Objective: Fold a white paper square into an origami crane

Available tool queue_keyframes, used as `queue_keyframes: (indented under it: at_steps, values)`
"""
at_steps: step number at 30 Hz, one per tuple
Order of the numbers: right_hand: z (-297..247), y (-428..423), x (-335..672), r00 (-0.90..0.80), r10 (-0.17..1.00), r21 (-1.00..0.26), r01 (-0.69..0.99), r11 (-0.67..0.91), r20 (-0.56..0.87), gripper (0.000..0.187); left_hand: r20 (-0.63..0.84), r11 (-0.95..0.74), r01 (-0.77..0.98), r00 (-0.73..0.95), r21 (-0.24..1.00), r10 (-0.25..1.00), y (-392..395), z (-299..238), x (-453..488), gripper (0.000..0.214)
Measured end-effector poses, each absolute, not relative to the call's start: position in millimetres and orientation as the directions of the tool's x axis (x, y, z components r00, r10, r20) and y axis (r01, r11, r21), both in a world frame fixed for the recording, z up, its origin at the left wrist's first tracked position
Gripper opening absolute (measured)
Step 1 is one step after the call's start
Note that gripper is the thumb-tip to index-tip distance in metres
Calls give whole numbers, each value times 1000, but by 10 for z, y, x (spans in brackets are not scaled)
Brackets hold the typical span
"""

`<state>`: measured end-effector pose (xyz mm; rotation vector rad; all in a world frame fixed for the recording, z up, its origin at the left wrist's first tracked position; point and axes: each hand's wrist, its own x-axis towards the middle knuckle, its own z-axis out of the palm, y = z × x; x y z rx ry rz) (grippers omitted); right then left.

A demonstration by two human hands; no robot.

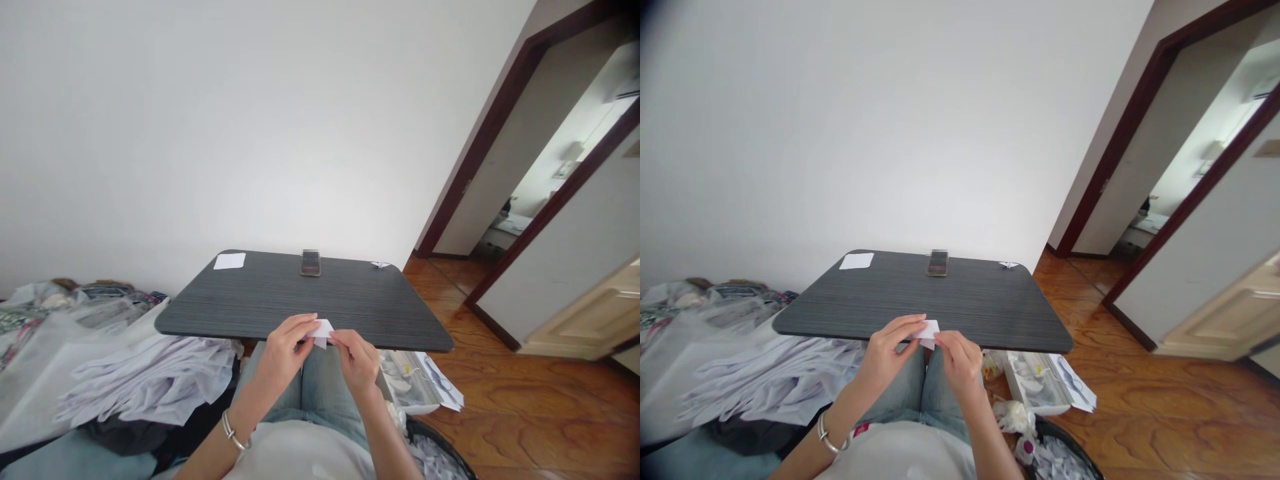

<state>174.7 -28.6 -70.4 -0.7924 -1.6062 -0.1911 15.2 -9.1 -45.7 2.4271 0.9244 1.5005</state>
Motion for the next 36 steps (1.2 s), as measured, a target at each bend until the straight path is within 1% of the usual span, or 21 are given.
queue_keyframes:
  at_steps: [3,5,7,11,13,16,18,21,24,27,30,32,33,35,36]
  values:
    - [-730,-283,1744,23,357,-299,598,743,934,22,756,-800,408,314,439,575,-98,-451,162,28]
    - [-739,-279,1743,40,360,-311,597,740,932,25,749,-794,408,311,451,586,-102,-447,164,29]
    - [-746,-276,1744,68,385,-351,574,740,921,27,743,-783,417,302,461,598,-105,-441,162,31]
    - [-766,-276,1750,168,457,-478,478,737,873,25,742,-768,434,277,471,611,-110,-416,154,34]
    - [-771,-277,1754,174,476,-499,454,738,862,22,741,-766,436,273,473,613,-112,-403,151,34]
    - [-751,-275,1754,91,462,-448,468,762,882,15,750,-776,433,279,459,600,-112,-396,150,33]
    - [-724,-274,1748,44,456,-420,478,772,889,16,762,-788,431,286,440,582,-111,-402,151,32]
    - [-694,-278,1738,41,468,-429,479,766,883,19,765,-795,426,294,431,573,-108,-417,156,32]
    - [-700,-282,1739,26,438,-394,486,780,899,22,745,-778,415,285,471,603,-110,-426,163,37]
    - [-732,-277,1756,-9,366,-307,523,795,931,25,721,-751,393,258,530,643,-116,-423,168,41]
    - [-767,-277,1759,-44,336,-255,561,787,941,24,701,-725,358,220,588,678,-112,-423,163,40]
    - [-779,-287,1735,-46,385,-303,534,789,922,21,695,-710,337,186,618,694,-99,-431,153,37]
    - [-778,-296,1714,-15,433,-369,498,785,901,17,695,-705,330,170,627,698,-90,-438,147,35]
    - [-760,-317,1660,112,567,-564,374,737,816,6,697,-702,328,154,632,700,-72,-453,135,33]
    - [-740,-329,1631,212,643,-677,278,682,735,8,699,-703,332,154,628,698,-65,-460,131,32]
